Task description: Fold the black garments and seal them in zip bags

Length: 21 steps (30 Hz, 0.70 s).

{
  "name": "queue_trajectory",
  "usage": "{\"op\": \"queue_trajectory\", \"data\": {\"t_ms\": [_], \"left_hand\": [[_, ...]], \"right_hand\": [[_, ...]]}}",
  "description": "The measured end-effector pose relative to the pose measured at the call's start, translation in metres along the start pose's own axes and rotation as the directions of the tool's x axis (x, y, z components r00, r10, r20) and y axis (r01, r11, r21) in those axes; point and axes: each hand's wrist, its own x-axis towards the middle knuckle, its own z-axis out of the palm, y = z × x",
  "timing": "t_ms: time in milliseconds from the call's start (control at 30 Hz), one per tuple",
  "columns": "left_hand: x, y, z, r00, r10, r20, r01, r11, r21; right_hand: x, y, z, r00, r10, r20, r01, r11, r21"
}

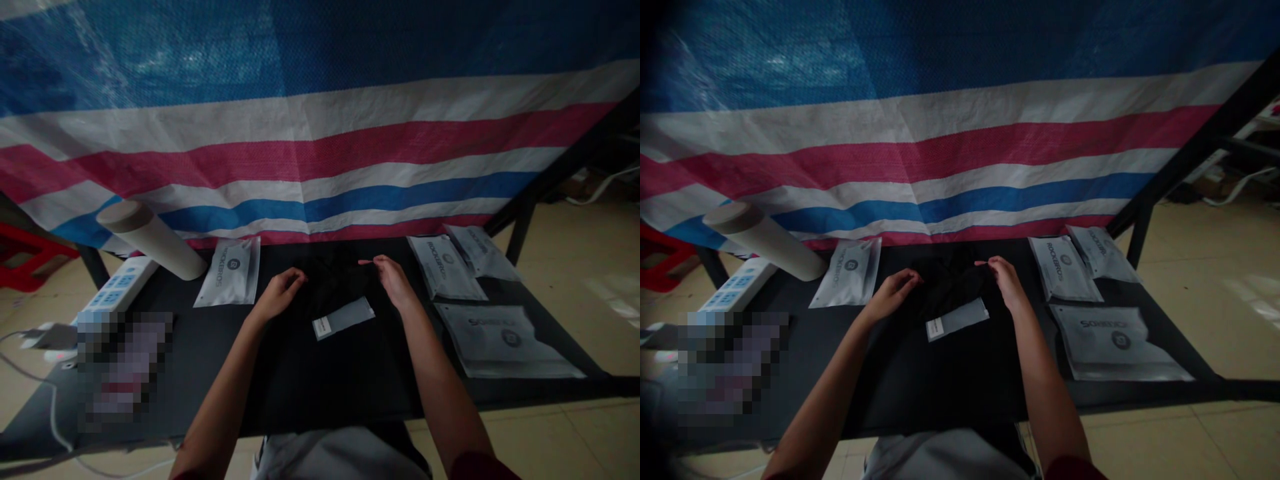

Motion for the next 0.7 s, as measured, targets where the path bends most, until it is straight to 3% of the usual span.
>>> {"op": "queue_trajectory", "data": {"t_ms": [100,167,267,333,400,500,567,633,700], "left_hand": [[-0.001,0.007,0.001,0.982,-0.150,0.114,0.171,0.964,-0.206],[-0.001,0.011,0.003,0.962,-0.210,0.176,0.259,0.907,-0.332],[-0.001,0.013,0.012,0.976,-0.194,0.101,0.218,0.903,-0.371],[-0.002,0.014,0.023,0.991,-0.135,0.023,0.137,0.964,-0.226],[-0.005,0.016,0.036,0.999,-0.040,-0.010,0.040,0.998,0.038],[-0.008,0.019,0.052,0.993,0.114,0.018,-0.112,0.908,0.405],[-0.008,0.019,0.055,0.987,0.146,0.065,-0.158,0.843,0.514],[-0.007,0.018,0.048,0.994,0.086,0.065,-0.108,0.827,0.552],[-0.005,0.014,0.033,0.998,-0.018,-0.055,0.046,0.822,0.568]], "right_hand": [[-0.004,-0.005,0.001,0.993,0.102,0.060,-0.103,0.995,0.003],[-0.004,-0.005,0.001,0.993,0.092,0.069,-0.087,0.994,-0.064],[-0.001,0.000,0.001,0.999,0.034,0.018,-0.031,0.987,-0.158],[0.001,0.007,0.002,1.000,0.006,0.010,-0.003,0.974,-0.226],[0.003,0.014,0.002,0.998,-0.031,0.058,0.047,0.949,-0.311],[0.006,0.024,0.002,0.982,-0.101,0.160,0.165,0.869,-0.466],[0.006,0.029,0.002,0.973,-0.131,0.190,0.216,0.807,-0.549],[0.007,0.031,0.002,0.971,-0.143,0.190,0.230,0.768,-0.598],[0.007,0.031,0.002,0.971,-0.153,0.184,0.235,0.748,-0.621]]}}
